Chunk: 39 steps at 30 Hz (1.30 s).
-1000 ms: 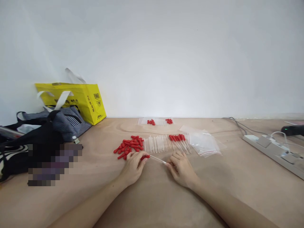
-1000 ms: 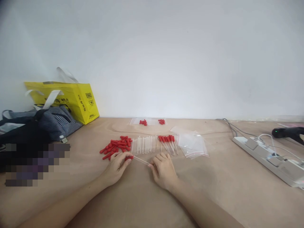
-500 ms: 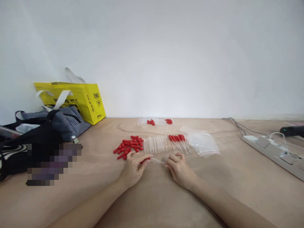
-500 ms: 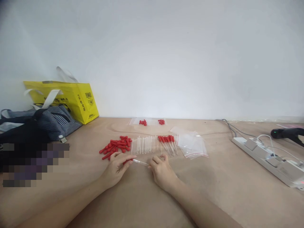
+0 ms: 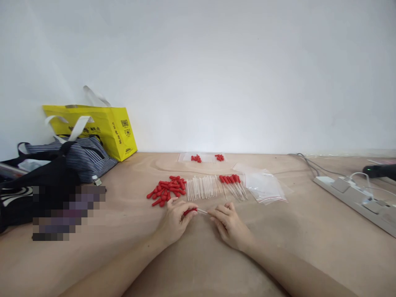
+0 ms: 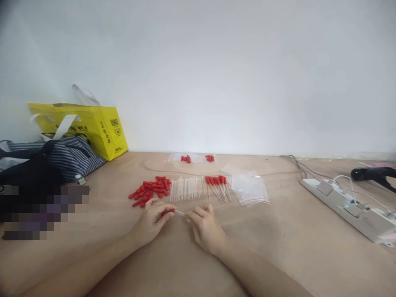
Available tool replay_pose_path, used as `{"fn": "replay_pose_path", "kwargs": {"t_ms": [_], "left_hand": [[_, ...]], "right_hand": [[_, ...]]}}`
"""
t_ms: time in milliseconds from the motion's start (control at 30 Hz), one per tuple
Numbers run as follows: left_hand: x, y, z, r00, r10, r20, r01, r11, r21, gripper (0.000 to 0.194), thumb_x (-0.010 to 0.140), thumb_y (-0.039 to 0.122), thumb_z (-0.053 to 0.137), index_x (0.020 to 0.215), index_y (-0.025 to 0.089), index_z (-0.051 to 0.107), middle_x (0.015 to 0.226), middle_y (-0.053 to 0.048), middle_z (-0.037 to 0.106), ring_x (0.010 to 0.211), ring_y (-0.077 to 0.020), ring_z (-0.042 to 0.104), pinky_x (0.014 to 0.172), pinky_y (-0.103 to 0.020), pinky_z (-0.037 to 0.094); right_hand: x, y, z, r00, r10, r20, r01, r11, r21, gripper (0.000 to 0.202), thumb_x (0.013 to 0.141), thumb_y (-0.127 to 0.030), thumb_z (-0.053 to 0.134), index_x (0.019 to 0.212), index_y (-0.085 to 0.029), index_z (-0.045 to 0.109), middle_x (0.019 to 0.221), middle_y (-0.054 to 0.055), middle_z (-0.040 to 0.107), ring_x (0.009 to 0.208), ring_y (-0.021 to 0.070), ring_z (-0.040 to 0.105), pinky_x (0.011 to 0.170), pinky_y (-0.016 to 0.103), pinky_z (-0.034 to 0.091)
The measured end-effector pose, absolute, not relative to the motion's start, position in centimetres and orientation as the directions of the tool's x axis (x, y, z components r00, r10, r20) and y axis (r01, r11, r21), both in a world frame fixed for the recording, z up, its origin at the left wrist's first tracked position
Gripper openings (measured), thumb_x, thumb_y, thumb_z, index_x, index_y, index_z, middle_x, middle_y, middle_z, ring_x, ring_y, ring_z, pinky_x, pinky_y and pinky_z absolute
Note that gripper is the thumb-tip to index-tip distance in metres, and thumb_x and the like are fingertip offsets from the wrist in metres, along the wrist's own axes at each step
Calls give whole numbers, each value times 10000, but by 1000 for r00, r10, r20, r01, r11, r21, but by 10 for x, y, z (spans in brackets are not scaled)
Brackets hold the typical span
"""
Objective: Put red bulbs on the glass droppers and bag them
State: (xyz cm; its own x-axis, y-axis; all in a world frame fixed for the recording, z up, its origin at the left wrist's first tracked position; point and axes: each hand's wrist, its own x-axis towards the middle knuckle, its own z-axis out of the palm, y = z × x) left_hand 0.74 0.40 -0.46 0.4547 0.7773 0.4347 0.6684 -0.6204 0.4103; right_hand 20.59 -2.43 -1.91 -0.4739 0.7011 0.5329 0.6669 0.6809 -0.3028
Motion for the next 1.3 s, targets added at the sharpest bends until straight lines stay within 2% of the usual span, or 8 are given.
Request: {"fn": "replay_pose_path", "kwargs": {"t_ms": [167, 400, 800, 1133, 1233, 1300], "left_hand": [[7, 3, -6, 470, 765, 440, 660, -636, 400, 169, 828, 276, 424, 802, 221, 582, 719, 19, 662, 686, -149, 570, 892, -424, 234], [7, -1, -5, 581, 686, 438, 590, -725, 354, 166, 842, 256, 425, 794, 225, 580, 708, 27, 658, 664, -130, 566, 919, -428, 177], [15, -8, -3, 569, 702, 428, 587, -711, 387, 174, 827, 245, 422, 792, 220, 590, 660, 28, 632, 629, -134, 561, 884, -409, 235], [13, -7, -7, 600, 626, 498, 532, -777, 336, 162, 817, 238, 447, 778, 207, 601, 588, 40, 621, 591, -119, 573, 913, -421, 232], [9, -3, -6, 620, 599, 507, 509, -799, 321, 150, 821, 231, 465, 910, 218, 585, 647, 44, 645, 627, -118, 585, 931, -422, 201], [7, 1, -6, 637, 577, 512, 483, -816, 318, 266, 817, 227, 485, 1082, 232, 506, 687, 52, 660, 673, -125, 592, 936, -416, 186]], "right_hand": [[205, -27, -19, -495, 697, 519, 669, 687, -284, 242, 832, -110, 342, 885, -176, 569, 731, 29, 557, 653, 125, 451, 664, 281, 258], [210, -24, -17, -522, 660, 540, 667, 711, -224, 292, 765, -57, 340, 863, -176, 588, 692, 24, 542, 603, 121, 419, 647, 286, 232], [201, -23, -18, -486, 685, 543, 629, 705, -326, 223, 792, -98, 339, 821, -166, 550, 688, 16, 556, 642, 124, 459, 645, 277, 237], [205, -21, -19, -525, 688, 501, 619, 713, -330, 218, 836, -156, 319, 792, -168, 532, 682, 11, 566, 599, 112, 454, 643, 275, 232], [205, -18, -18, -531, 694, 486, 616, 710, -341, 210, 847, -158, 325, 817, -169, 533, 722, 13, 577, 630, 112, 467, 646, 268, 238], [206, -16, -16, -531, 700, 478, 621, 705, -343, 210, 855, -160, 328, 832, -170, 537, 742, 16, 581, 652, 113, 474, 653, 267, 244]]}}
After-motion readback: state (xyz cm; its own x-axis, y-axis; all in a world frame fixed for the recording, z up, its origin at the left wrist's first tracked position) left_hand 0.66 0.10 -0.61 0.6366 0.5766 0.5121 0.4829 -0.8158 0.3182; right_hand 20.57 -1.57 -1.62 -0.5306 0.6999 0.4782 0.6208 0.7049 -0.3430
